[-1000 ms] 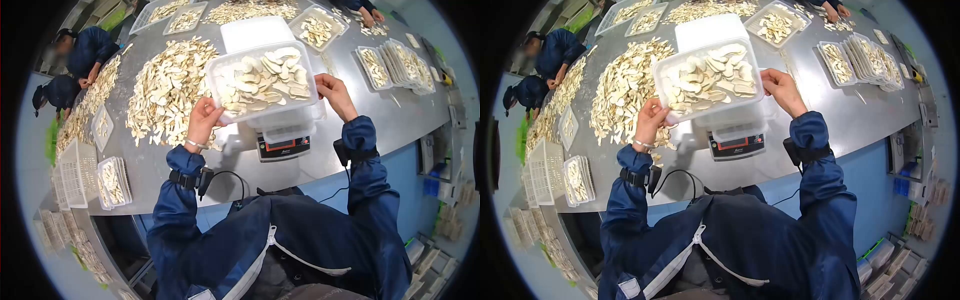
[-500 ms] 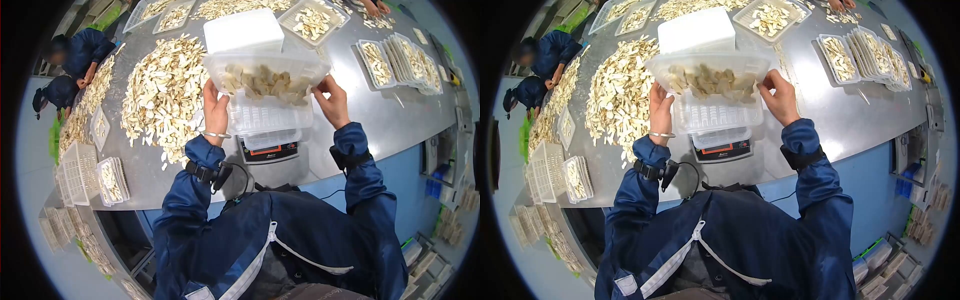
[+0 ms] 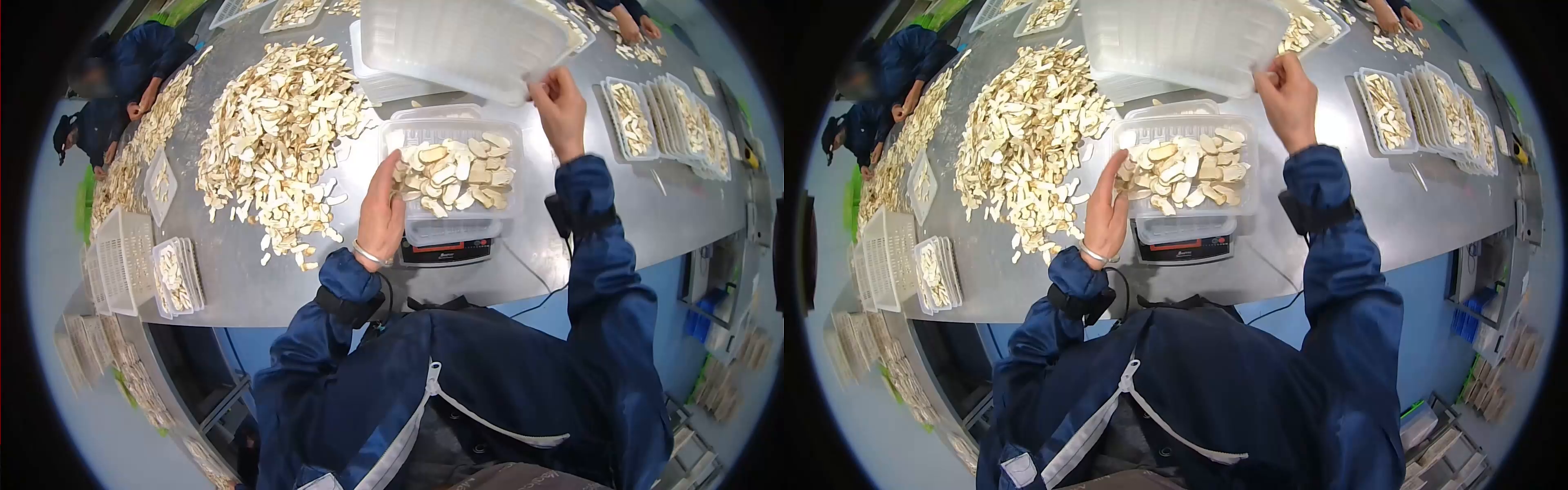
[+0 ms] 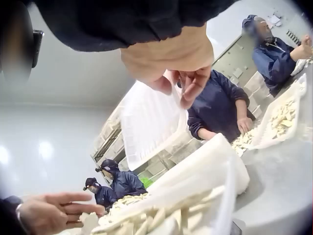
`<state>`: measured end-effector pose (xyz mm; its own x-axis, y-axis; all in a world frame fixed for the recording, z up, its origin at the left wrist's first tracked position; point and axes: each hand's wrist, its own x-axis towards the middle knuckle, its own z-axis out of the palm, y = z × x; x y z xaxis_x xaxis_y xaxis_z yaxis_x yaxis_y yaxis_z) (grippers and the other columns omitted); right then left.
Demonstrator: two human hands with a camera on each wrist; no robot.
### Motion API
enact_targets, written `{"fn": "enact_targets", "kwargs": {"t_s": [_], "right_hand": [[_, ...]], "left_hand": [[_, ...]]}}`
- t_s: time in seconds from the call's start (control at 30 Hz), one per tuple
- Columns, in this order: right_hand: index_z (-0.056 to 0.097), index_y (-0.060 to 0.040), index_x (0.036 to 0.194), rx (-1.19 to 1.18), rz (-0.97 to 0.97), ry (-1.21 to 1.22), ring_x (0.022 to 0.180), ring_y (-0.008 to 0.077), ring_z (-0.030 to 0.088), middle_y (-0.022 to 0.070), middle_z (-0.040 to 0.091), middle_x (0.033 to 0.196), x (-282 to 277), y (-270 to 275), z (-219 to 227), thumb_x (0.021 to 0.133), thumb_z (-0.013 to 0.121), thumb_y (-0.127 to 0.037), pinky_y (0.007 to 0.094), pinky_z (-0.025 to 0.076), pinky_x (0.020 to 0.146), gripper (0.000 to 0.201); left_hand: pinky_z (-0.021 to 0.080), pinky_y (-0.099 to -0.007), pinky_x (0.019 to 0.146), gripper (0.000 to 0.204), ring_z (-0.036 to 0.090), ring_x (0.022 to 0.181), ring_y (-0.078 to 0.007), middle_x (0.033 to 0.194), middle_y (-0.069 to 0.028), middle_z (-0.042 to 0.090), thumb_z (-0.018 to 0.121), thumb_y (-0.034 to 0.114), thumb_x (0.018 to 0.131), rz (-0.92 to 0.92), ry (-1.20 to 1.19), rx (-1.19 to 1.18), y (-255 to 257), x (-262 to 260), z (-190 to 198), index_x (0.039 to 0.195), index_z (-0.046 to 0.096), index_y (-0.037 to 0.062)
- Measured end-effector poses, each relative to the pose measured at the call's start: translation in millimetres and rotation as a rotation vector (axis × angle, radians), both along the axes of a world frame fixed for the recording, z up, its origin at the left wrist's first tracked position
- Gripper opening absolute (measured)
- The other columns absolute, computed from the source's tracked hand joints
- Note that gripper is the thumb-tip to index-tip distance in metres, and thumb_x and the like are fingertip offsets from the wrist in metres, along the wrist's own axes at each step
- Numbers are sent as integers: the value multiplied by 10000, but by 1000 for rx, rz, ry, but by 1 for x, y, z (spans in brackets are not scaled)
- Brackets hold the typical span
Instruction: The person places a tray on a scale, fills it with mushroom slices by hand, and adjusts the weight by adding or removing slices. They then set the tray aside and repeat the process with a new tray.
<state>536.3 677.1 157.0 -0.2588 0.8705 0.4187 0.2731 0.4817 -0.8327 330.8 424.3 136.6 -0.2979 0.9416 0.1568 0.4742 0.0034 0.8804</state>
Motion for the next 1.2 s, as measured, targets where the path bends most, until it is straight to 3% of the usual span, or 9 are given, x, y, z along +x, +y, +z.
{"fn": "enact_targets", "kwargs": {"t_s": [0.03,0.17,0.2,0.33,0.37,0.63,0.87,1.07,1.2], "right_hand": [[520,-5,825,-104,47,34,552,104,554,43,584,649,-12,14,1,829,656,-95,251,448,525,164],[550,30,900,-549,178,80,573,155,622,83,622,713,-50,61,-4,832,655,-128,255,490,537,201],[545,48,1061,-605,218,99,621,189,651,124,652,781,-51,74,-16,841,653,-193,274,517,583,343],[448,-10,1308,-306,64,-185,692,156,636,137,667,985,-23,51,2,914,573,-324,249,502,641,519],[478,32,1270,-272,45,-134,673,165,663,138,697,859,-8,36,10,877,589,-294,274,510,620,523],[621,19,1079,-513,-61,-157,633,130,630,93,678,787,95,-54,-59,866,545,-116,257,513,613,264],[606,-16,1068,-392,102,-347,627,207,601,96,613,709,48,-124,-61,794,666,-178,326,483,619,324],[595,-31,994,-365,18,-429,699,329,628,143,633,739,32,-123,-86,789,640,-176,398,488,663,255],[614,-50,1025,-140,-163,-607,711,345,629,180,628,754,99,-92,-69,809,622,-129,403,484,650,230]], "left_hand": [[295,-379,1102,577,380,1330,-339,1388,-231,421,388,-52,801,-51,142,-28,-3,-3,4,1378,372,-37],[394,-385,988,443,495,1164,-345,1271,-211,493,491,35,844,205,153,-5,-17,-28,-1,1283,481,-24],[459,-359,838,409,575,961,-279,1069,-189,581,543,96,865,208,123,-54,-16,-32,-4,1255,504,-22],[439,-255,556,378,533,580,-103,665,-34,565,553,171,915,61,-329,-383,-12,-43,-42,1231,509,-32],[429,-251,543,369,517,569,-93,663,-25,557,546,169,919,56,-349,-391,-11,-41,-44,1228,511,-30],[387,-238,509,329,449,539,-64,639,-2,529,508,145,933,92,-279,-282,-25,-49,-18,1213,514,-26],[389,-231,521,343,466,612,-52,736,-18,585,477,116,961,183,-215,-220,-51,-67,-4,1269,480,-32],[408,-201,543,346,504,683,-36,907,-27,642,486,129,965,198,-293,-302,-66,-76,8,1277,489,-19],[398,-203,530,323,481,621,-39,782,-3,601,493,125,957,231,-282,-282,-69,-75,-6,1244,515,-20]]}}
